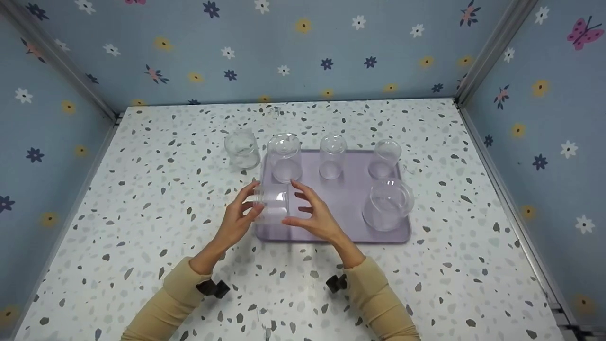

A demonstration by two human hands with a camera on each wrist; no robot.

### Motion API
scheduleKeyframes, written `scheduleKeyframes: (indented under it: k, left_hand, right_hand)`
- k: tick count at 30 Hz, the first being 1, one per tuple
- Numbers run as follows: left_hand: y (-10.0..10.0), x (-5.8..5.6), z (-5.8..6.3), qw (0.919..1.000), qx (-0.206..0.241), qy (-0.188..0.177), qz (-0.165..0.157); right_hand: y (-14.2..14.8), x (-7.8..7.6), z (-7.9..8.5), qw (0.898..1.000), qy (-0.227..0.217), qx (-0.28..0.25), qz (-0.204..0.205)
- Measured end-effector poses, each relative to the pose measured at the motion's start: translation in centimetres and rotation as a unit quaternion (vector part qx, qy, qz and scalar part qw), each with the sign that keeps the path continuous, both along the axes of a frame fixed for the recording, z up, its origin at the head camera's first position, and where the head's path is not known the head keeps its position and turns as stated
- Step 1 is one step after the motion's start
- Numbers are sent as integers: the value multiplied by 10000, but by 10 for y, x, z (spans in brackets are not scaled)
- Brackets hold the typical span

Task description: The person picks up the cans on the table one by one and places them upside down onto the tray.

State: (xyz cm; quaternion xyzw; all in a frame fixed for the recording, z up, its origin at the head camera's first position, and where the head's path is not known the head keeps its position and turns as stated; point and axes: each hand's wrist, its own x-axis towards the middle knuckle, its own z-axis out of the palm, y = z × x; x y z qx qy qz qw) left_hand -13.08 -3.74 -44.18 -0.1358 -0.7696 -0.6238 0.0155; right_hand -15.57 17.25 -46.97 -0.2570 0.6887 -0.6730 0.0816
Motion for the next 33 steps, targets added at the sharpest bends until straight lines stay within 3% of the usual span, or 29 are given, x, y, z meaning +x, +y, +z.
scheduleKeyframes:
  k: [11,19,29,33]
  left_hand:
    - [3,-2,-3,9990,244,-18,-362]
    - [2,-4,-5,9965,540,84,-634]
    - [0,-6,-7,9951,474,-112,-856]
    - [-2,-8,-9,9946,348,-204,-961]
  right_hand:
    - [-2,-2,-4,9995,-192,-210,104]
    - [-4,-1,-2,9992,-168,-339,-83]
    - [-4,0,-3,9989,-63,-314,-341]
    - [-5,4,4,9990,-113,-107,-427]
